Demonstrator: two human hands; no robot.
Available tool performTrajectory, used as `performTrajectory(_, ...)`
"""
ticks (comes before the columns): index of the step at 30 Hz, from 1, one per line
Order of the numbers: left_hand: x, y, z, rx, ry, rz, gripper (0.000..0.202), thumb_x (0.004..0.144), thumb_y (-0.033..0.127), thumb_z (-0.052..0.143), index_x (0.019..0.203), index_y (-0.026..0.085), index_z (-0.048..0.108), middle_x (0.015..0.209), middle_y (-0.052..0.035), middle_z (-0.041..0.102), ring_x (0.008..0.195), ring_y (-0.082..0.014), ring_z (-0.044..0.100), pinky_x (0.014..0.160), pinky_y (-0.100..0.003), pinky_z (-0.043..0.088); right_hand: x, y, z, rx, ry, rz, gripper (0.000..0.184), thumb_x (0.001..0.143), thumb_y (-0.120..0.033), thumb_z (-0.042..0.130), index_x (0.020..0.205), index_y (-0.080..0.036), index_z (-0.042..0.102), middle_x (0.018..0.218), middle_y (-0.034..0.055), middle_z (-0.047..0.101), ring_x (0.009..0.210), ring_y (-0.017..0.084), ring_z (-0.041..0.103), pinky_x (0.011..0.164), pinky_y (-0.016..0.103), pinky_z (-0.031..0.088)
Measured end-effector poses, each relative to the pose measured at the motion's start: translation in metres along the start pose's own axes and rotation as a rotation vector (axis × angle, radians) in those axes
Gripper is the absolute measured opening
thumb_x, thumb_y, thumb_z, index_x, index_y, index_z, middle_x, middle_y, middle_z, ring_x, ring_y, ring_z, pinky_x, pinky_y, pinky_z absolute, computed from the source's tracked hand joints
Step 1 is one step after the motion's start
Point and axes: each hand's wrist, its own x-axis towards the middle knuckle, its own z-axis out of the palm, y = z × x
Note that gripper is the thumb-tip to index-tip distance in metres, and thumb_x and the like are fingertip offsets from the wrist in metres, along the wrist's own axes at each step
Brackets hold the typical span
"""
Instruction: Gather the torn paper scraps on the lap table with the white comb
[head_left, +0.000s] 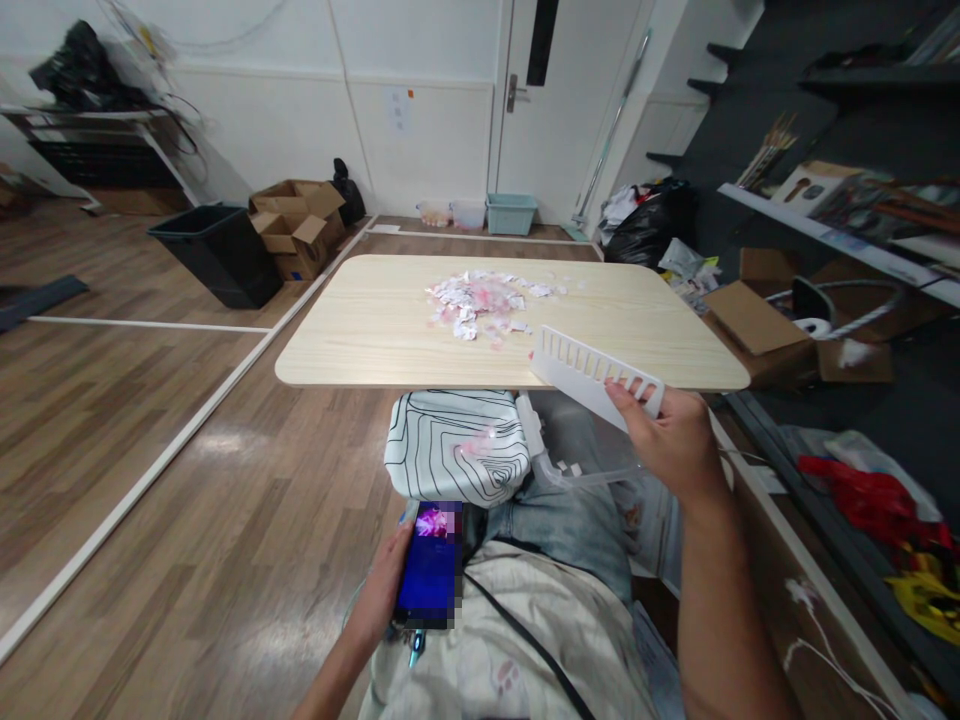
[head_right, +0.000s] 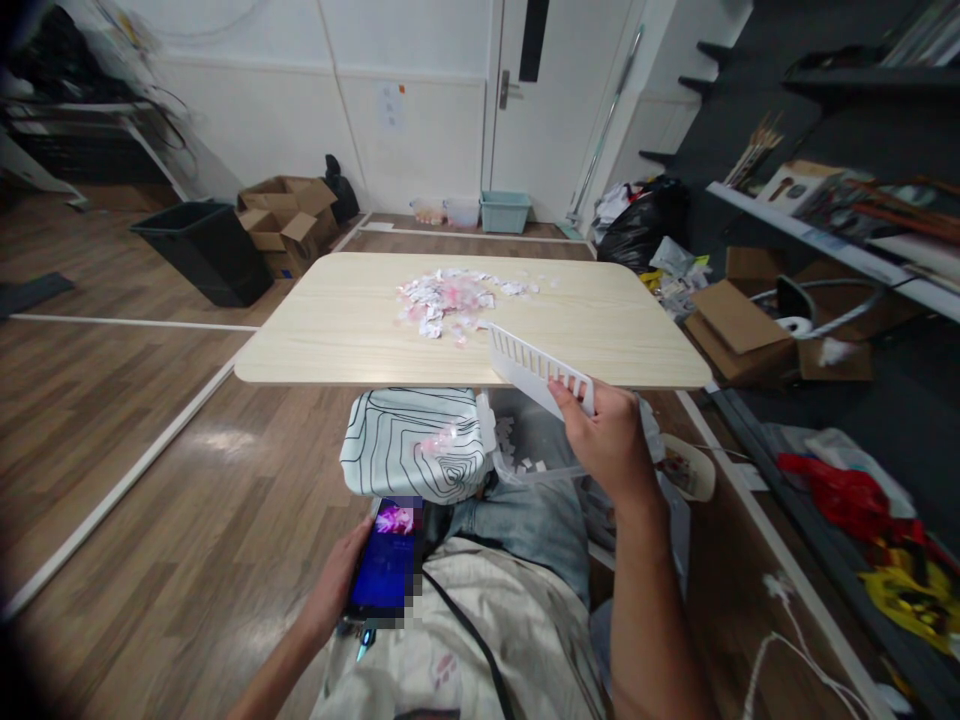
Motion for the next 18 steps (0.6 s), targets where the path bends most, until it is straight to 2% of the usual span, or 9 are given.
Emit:
performTrajectory(2,0.002,0.012,0.002,0.056,-0.052,-0.029,0.065,0.084,0.093,0.079,0.090,0.028,0.081,0.105,-0.0130,0.087,0.128,-0.0449,0.075,0.109,-0.052,0.063,0.000,0.001,-0.001,-0.012,0.009,-0.013,0.037,0.105,-0.044,0.071,0.074,-0.025,0.073,0.072,0.0093,0.081,0.066,0.030,0.078,0.067,0.037,0.055)
performTrajectory(3,0.003,0.015,0.004,0.071,-0.092,-0.049,0.072,0.085,0.099,0.074,0.085,0.027,0.076,0.090,-0.0097,0.081,0.109,-0.0406,0.077,0.095,-0.048,0.064,0.000,0.001,0.000,-0.019,0.020,-0.020,0.036,0.105,-0.043,0.071,0.075,-0.025,0.074,0.073,0.0096,0.082,0.067,0.030,0.078,0.068,0.037,0.056)
performTrajectory(5,0.006,0.017,0.004,0.099,-0.164,-0.084,0.085,0.081,0.111,0.066,0.077,0.026,0.066,0.070,-0.0013,0.063,0.079,-0.0294,0.067,0.074,-0.040,0.057,0.000,0.002,0.000,-0.033,0.042,-0.031,0.034,0.106,-0.042,0.070,0.076,-0.025,0.074,0.074,0.0103,0.082,0.068,0.030,0.080,0.068,0.037,0.056)
performTrajectory(7,0.006,0.017,0.001,0.138,-0.186,-0.104,0.090,0.075,0.117,0.064,0.074,0.027,0.059,0.065,0.0028,0.053,0.070,-0.0241,0.059,0.068,-0.036,0.051,0.000,0.002,0.002,-0.040,0.048,-0.038,0.033,0.105,-0.040,0.070,0.076,-0.025,0.074,0.074,0.0106,0.082,0.069,0.031,0.081,0.067,0.037,0.055)
performTrajectory(9,0.003,0.018,-0.004,0.150,-0.153,-0.110,0.089,0.072,0.114,0.071,0.077,0.026,0.064,0.073,-0.0005,0.063,0.081,-0.0287,0.068,0.074,-0.039,0.058,0.001,0.002,0.003,-0.037,0.038,-0.041,0.034,0.105,-0.040,0.069,0.075,-0.026,0.073,0.073,0.0104,0.081,0.068,0.030,0.080,0.066,0.036,0.055)
performTrajectory(11,-0.002,0.019,-0.009,0.119,-0.117,-0.125,0.085,0.069,0.108,0.079,0.088,0.025,0.077,0.094,-0.0080,0.079,0.108,-0.0384,0.077,0.093,-0.046,0.065,0.000,0.002,0.003,-0.032,0.028,-0.032,0.034,0.105,-0.041,0.069,0.075,-0.026,0.072,0.074,0.0105,0.082,0.066,0.030,0.079,0.066,0.036,0.055)
performTrajectory(13,-0.009,0.020,-0.012,0.072,-0.109,-0.148,0.085,0.066,0.104,0.083,0.099,0.025,0.085,0.116,-0.0131,0.087,0.130,-0.0447,0.075,0.110,-0.052,0.065,0.000,0.002,0.003,-0.031,0.023,-0.018,0.035,0.106,-0.043,0.069,0.075,-0.026,0.072,0.073,0.0108,0.082,0.065,0.029,0.078,0.066,0.036,0.056)
performTrajectory(15,-0.013,0.020,-0.013,0.047,-0.109,-0.177,0.087,0.064,0.103,0.085,0.103,0.025,0.089,0.124,-0.0149,0.088,0.137,-0.0475,0.075,0.116,-0.056,0.064,-0.001,0.002,0.003,-0.032,0.021,-0.007,0.036,0.106,-0.045,0.070,0.075,-0.026,0.074,0.074,0.0113,0.083,0.067,0.030,0.079,0.066,0.037,0.057)
performTrajectory(18,-0.014,0.016,-0.012,0.044,-0.086,-0.173,0.085,0.066,0.099,0.088,0.105,0.024,0.090,0.120,-0.0141,0.089,0.130,-0.0464,0.078,0.117,-0.057,0.064,-0.003,0.002,0.004,-0.022,0.022,0.000,0.036,0.107,-0.046,0.070,0.080,-0.025,0.078,0.080,0.0128,0.086,0.074,0.033,0.084,0.068,0.038,0.058)
